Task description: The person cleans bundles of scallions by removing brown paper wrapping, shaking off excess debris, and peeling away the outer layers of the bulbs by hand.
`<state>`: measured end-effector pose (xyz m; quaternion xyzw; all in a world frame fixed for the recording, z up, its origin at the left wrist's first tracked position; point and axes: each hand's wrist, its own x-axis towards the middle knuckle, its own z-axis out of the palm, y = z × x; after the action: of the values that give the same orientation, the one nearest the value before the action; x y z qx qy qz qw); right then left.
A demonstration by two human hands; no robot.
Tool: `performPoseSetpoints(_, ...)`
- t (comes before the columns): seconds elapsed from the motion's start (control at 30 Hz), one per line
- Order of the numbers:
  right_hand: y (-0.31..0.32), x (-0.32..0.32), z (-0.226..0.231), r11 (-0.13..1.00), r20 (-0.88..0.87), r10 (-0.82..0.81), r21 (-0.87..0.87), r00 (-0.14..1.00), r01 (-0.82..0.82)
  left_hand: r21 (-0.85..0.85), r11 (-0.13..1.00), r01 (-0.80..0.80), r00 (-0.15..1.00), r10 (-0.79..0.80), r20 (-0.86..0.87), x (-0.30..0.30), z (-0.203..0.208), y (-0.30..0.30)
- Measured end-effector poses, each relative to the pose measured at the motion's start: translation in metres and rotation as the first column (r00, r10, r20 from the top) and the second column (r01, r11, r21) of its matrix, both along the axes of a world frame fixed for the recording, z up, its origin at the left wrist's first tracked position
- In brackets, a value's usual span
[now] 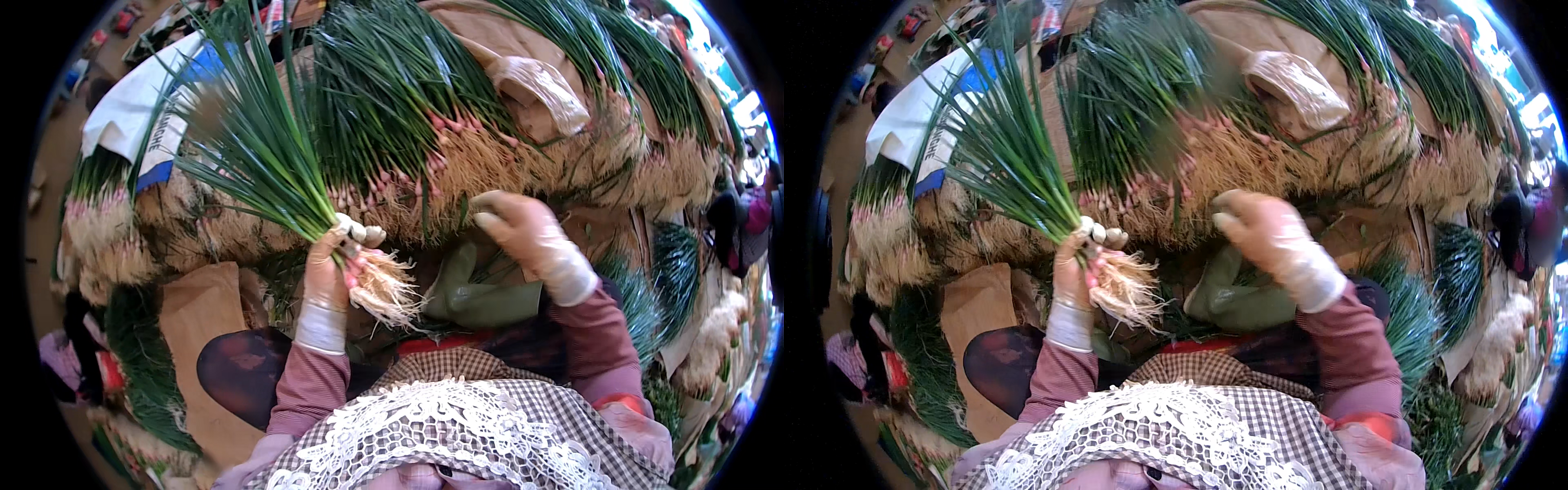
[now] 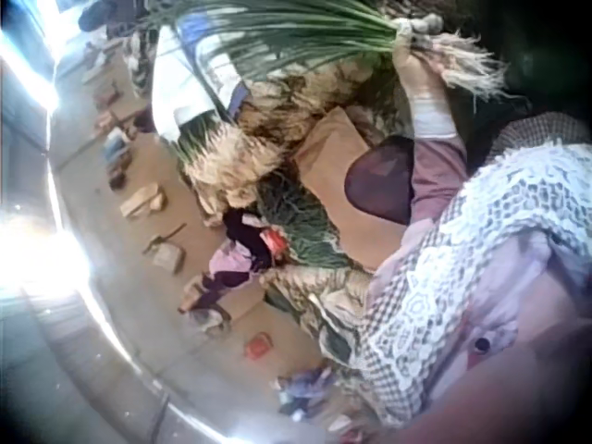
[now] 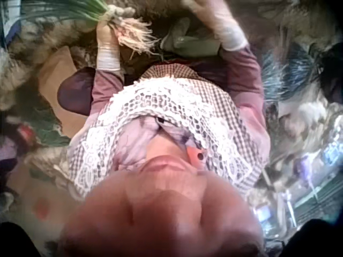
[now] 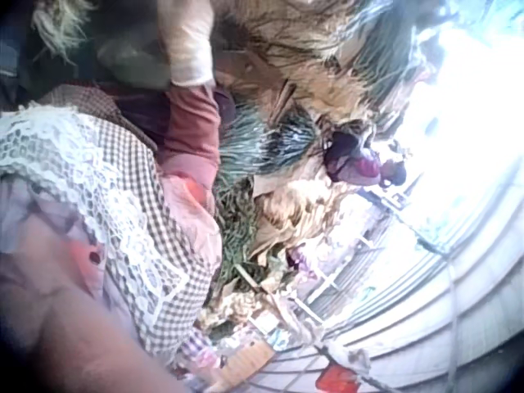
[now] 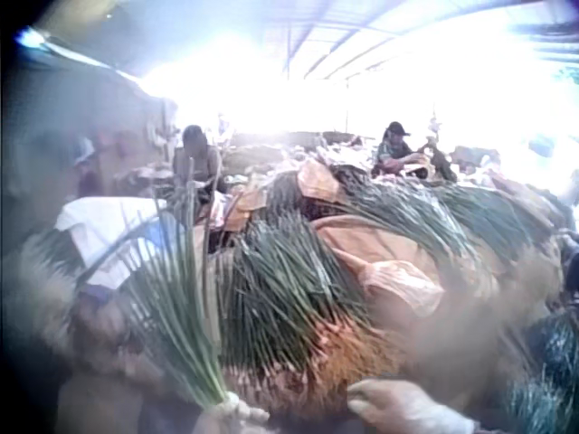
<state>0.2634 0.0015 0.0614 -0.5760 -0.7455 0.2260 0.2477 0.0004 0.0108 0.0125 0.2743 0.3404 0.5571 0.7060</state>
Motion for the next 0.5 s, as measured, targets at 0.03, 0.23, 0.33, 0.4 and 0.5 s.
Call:
performPoseSetpoints(0.03,0.013,-0.019,-0.011,0.999,0.026,0.034,0.037,0.999,-0.034,-0.039,0.998,-0.047,0.997,0.05,0.062,0.007,-0.004,-0.001)
performPoseSetpoints(0.23,0.071,-0.061,-0.045,0.948,0.396,-0.269,0.271,0.878,0.168,-0.238,0.965,0.106,0.911,0.001,0.412,0.02,-0.054,-0.012)
performPoseSetpoints(0.33,0.098,-0.042,-0.061,0.895,0.655,-0.373,0.44,0.657,0.069,-0.147,0.972,0.182,0.867,-0.088,0.491,0.014,-0.033,-0.011)
performPoseSetpoints(0.4,0.107,-0.039,-0.052,0.929,0.68,-0.341,0.348,0.649,0.123,-0.059,0.979,0.197,0.801,-0.126,0.585,0.01,-0.03,-0.01)
performPoseSetpoints(0.5,0.106,-0.035,-0.024,0.933,-0.084,-0.161,-0.336,0.983,0.124,-0.047,0.988,0.147,0.843,-0.101,0.528,-0.001,-0.033,-0.009)
